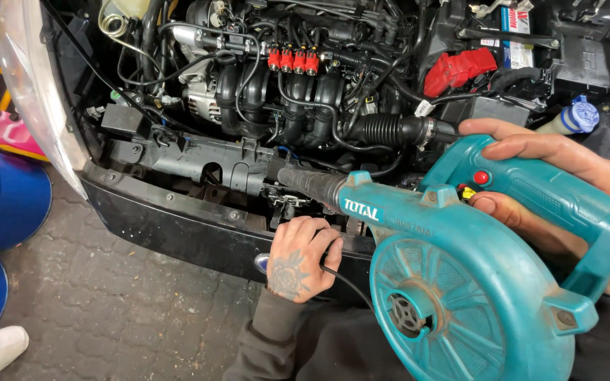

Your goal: Cleaning a car's engine compartment using a portable electric air blower.

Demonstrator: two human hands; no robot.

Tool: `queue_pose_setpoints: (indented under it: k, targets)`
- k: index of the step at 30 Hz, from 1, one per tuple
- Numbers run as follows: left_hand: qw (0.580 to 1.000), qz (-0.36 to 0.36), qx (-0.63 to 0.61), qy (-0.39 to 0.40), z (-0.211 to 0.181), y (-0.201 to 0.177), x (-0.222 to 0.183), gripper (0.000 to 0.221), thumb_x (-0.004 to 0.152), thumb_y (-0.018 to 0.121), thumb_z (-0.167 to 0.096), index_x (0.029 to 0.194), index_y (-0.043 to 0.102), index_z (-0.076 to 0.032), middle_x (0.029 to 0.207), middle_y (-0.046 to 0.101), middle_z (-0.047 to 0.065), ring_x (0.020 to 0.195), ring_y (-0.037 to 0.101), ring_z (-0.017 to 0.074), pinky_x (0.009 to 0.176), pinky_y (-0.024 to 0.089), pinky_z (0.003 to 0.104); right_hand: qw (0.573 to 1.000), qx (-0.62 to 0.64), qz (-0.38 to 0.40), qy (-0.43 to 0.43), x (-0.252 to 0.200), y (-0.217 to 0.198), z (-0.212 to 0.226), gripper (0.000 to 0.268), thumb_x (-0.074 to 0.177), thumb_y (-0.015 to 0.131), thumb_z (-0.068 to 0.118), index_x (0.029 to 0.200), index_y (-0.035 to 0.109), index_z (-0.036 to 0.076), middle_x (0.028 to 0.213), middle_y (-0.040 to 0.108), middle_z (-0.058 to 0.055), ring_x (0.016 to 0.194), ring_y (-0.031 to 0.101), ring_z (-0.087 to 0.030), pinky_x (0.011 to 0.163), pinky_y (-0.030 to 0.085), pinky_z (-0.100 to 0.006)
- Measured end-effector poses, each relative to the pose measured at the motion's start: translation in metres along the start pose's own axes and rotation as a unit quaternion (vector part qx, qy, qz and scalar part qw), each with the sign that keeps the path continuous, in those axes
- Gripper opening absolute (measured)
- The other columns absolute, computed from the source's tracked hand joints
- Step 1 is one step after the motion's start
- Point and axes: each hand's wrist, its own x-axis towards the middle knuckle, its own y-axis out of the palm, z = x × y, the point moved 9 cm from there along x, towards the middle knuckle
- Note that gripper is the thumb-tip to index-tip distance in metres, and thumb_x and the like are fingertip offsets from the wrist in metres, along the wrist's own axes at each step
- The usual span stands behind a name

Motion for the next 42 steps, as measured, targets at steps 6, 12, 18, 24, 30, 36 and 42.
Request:
queue_pose_setpoints:
  k: [6,12,18,24,30,36,42]
  targets:
    - [1.000,0.000,-0.004,0.001,-0.001,-0.001,0.001,0.009,0.088,0.070,-0.016,0.095,0.069,-0.012,0.101,0.062,0.001,0.097,0.059,0.0222,0.088,0.045,0.037,1.000,-0.007,-0.015,-0.018,-0.003,0.001,-0.007,0.051,0.073,0.075,0.005,0.117,0.053,-0.006,0.147,0.057,-0.032,0.136,0.062,-0.039,0.110,0.055,-0.043]
    - [1.000,-0.001,-0.007,0.000,-0.002,-0.003,0.002,0.009,0.086,0.070,-0.015,0.094,0.069,-0.012,0.101,0.063,0.001,0.097,0.060,0.0222,0.087,0.045,0.036,0.999,-0.013,-0.023,-0.025,-0.004,0.000,-0.004,0.051,0.072,0.076,0.007,0.116,0.053,-0.007,0.145,0.058,-0.033,0.132,0.065,-0.039,0.106,0.058,-0.041]
    - [1.000,-0.006,-0.006,0.006,-0.001,-0.001,0.000,0.009,0.088,0.069,-0.016,0.096,0.068,-0.012,0.101,0.063,0.001,0.096,0.060,0.0213,0.087,0.045,0.036,0.998,0.006,-0.055,0.018,-0.012,-0.004,-0.012,0.051,0.071,0.075,0.000,0.116,0.053,-0.008,0.147,0.058,-0.033,0.129,0.063,-0.038,0.107,0.056,-0.042]
    - [1.000,-0.012,-0.008,0.012,-0.002,-0.004,0.001,0.008,0.087,0.070,-0.014,0.095,0.068,-0.012,0.101,0.063,0.000,0.093,0.059,0.0212,0.085,0.044,0.036,0.987,-0.071,-0.132,-0.060,-0.044,-0.025,-0.059,0.052,0.081,0.076,-0.006,0.123,0.049,-0.017,0.149,0.054,-0.042,0.127,0.061,-0.044,0.110,0.053,-0.048]
    - [1.000,-0.008,-0.005,0.008,-0.004,-0.003,0.002,0.008,0.089,0.070,-0.016,0.096,0.069,-0.012,0.100,0.064,0.000,0.093,0.059,0.0211,0.084,0.045,0.036,0.971,-0.105,-0.204,-0.066,-0.062,-0.034,-0.072,0.047,0.095,0.071,-0.018,0.133,0.044,-0.021,0.158,0.046,-0.041,0.133,0.056,-0.049,0.116,0.050,-0.051]
    - [1.000,-0.003,-0.005,0.008,-0.004,-0.004,0.002,0.010,0.087,0.070,-0.016,0.096,0.069,-0.012,0.102,0.064,0.001,0.094,0.060,0.0228,0.084,0.045,0.037,0.965,-0.066,-0.248,-0.049,-0.050,-0.020,-0.028,0.042,0.096,0.071,-0.016,0.130,0.046,-0.020,0.152,0.050,-0.043,0.136,0.055,-0.049,0.122,0.048,-0.054]
    - [1.000,-0.010,-0.003,0.010,-0.005,-0.004,0.002,0.011,0.085,0.071,-0.014,0.095,0.069,-0.012,0.102,0.065,0.001,0.094,0.061,0.0230,0.084,0.045,0.037,0.958,-0.090,-0.265,-0.059,-0.037,-0.011,-0.019,0.047,0.089,0.078,-0.013,0.128,0.052,-0.014,0.150,0.053,-0.040,0.140,0.056,-0.049,0.125,0.046,-0.056]
